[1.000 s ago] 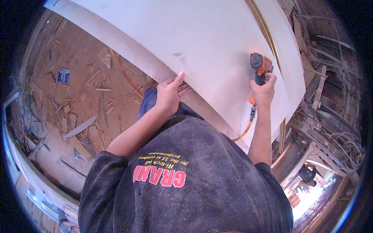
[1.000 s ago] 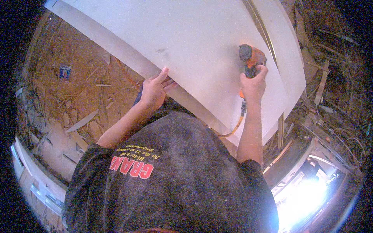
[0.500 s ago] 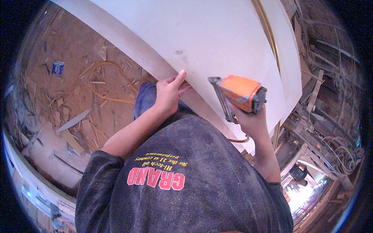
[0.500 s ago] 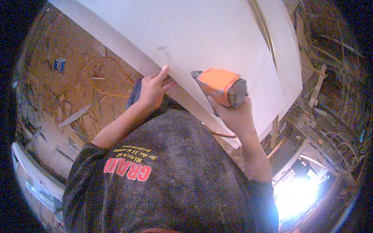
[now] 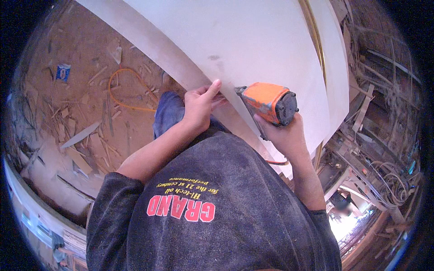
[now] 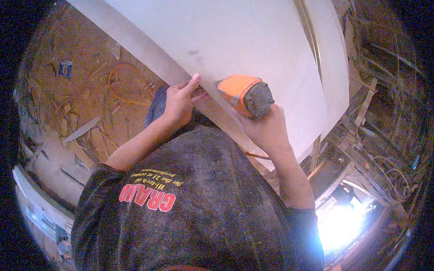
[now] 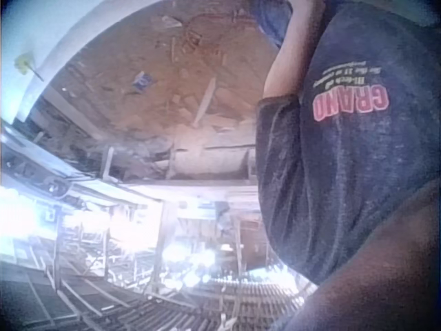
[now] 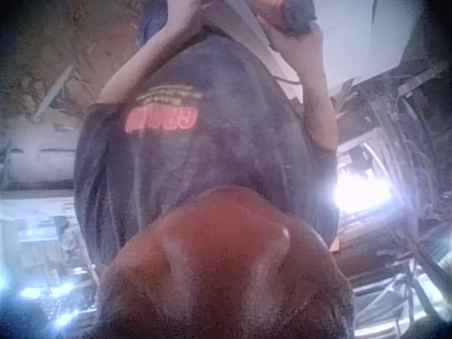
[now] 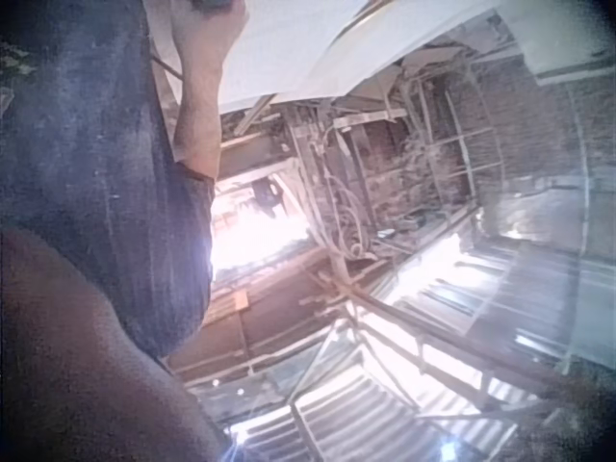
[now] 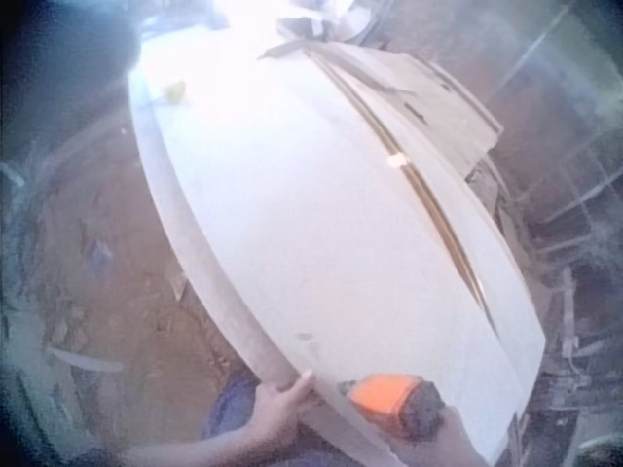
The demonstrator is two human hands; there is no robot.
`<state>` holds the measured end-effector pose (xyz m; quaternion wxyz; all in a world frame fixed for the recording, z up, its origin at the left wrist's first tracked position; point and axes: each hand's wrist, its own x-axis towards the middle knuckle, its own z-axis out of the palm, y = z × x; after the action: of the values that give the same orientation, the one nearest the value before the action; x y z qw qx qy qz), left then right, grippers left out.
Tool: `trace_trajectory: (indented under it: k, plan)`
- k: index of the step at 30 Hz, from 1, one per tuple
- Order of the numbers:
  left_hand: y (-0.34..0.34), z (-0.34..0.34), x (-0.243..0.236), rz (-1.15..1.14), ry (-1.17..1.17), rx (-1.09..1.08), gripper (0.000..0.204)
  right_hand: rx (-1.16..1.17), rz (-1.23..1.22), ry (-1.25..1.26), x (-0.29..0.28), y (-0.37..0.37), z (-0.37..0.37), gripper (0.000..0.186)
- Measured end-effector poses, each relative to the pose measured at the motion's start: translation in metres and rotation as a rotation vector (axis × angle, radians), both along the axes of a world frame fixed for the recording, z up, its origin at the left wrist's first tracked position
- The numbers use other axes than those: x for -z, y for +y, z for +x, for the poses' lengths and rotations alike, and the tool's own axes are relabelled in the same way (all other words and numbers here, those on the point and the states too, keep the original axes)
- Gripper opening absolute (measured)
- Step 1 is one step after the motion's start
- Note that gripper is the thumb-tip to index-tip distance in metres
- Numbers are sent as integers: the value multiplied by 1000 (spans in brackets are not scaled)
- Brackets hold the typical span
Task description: The person uses a pneumatic nail gun to fasten a large white plywood sheet to a curved wooden frame. They repeatedly position the sheet, drive nails along its edges, and adjust placement while working in a cluttered workshop.
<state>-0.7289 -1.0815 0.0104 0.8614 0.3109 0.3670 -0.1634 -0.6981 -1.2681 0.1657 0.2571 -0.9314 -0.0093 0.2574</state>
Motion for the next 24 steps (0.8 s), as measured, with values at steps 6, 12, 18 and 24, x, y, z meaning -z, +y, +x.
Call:
trace_trajectory:
  k: [6,12,18,24]
  plan:
    - [1,0,-2,5,21,-15,43,76,-27,51,-2,4,-1,33]
    - [2,-1,2,1,10,43,51,61,-80,49,0,2,-4,33]
    - [2,-2,5,1,1,46,53,35,-163,70,2,3,-5,33]
    - [1,-2,4,6,8,47,53,90,-86,66,-7,8,0,34]
